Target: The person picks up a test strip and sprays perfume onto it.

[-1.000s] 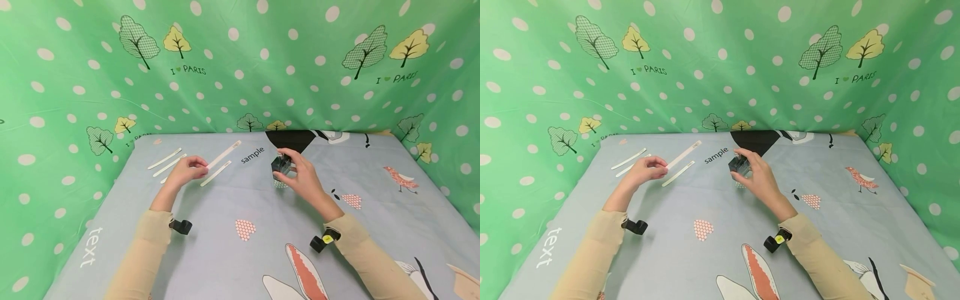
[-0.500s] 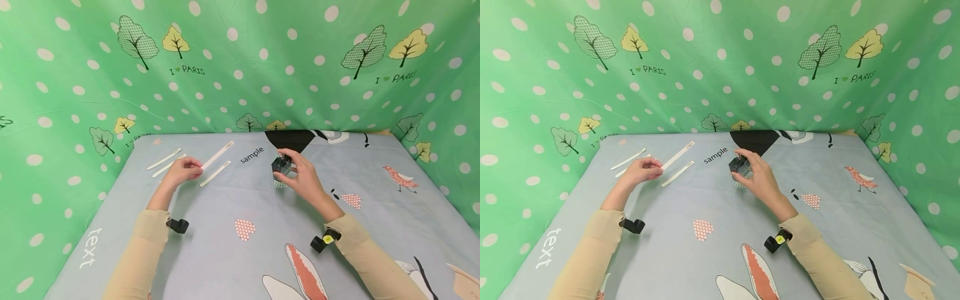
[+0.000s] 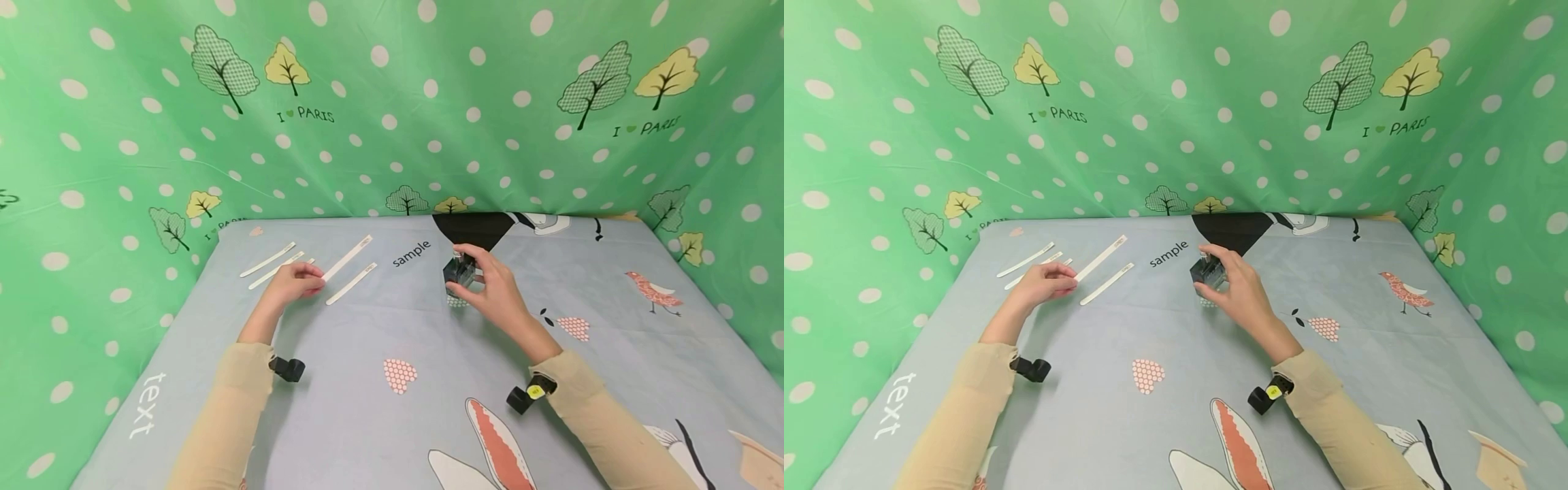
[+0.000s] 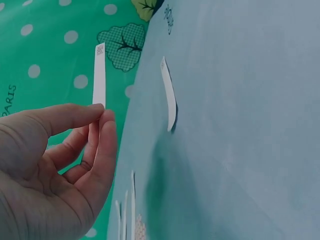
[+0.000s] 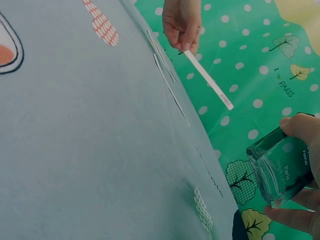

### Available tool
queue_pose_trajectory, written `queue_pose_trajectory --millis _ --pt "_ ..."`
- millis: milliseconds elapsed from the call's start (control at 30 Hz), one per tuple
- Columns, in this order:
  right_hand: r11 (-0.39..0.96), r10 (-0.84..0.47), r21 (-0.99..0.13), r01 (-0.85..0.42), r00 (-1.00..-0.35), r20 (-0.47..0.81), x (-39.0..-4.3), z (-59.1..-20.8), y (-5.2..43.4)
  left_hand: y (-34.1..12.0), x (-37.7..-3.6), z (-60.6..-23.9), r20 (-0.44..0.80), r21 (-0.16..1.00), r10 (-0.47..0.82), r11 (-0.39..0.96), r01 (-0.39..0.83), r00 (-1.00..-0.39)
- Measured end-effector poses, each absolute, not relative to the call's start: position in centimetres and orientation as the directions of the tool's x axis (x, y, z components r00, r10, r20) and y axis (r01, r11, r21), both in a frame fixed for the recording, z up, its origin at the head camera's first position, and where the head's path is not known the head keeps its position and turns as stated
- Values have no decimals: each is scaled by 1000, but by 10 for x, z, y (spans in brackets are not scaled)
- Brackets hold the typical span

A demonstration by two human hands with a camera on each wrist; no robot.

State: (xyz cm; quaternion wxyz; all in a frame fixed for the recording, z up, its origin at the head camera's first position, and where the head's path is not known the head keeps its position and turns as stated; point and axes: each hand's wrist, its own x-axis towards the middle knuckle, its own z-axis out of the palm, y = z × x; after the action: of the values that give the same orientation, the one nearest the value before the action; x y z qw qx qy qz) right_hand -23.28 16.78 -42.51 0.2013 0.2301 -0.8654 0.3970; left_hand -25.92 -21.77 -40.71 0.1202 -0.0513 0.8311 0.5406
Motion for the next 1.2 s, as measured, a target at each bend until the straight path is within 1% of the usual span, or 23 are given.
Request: queue_pose_trajectory --millis 433,633,767,1200 --pt "582 -249 -583 -567 -807 536 -231 -426 169 -233 -262 -423 -300 885 11 377 -274 -954" --pt "581 -255 -580 -571 -805 536 -230 -426 171 -238 -261 -427 -322 870 -4 393 -297 -947" --pt "581 -257 -578 -573 -803 537 -230 -426 172 -240 -261 -431 -339 869 -10 381 -317 -941" --pt "584 -252 -580 -568 -806 535 -230 -427 174 -244 -261 -440 -349 860 -31 387 -333 -937"
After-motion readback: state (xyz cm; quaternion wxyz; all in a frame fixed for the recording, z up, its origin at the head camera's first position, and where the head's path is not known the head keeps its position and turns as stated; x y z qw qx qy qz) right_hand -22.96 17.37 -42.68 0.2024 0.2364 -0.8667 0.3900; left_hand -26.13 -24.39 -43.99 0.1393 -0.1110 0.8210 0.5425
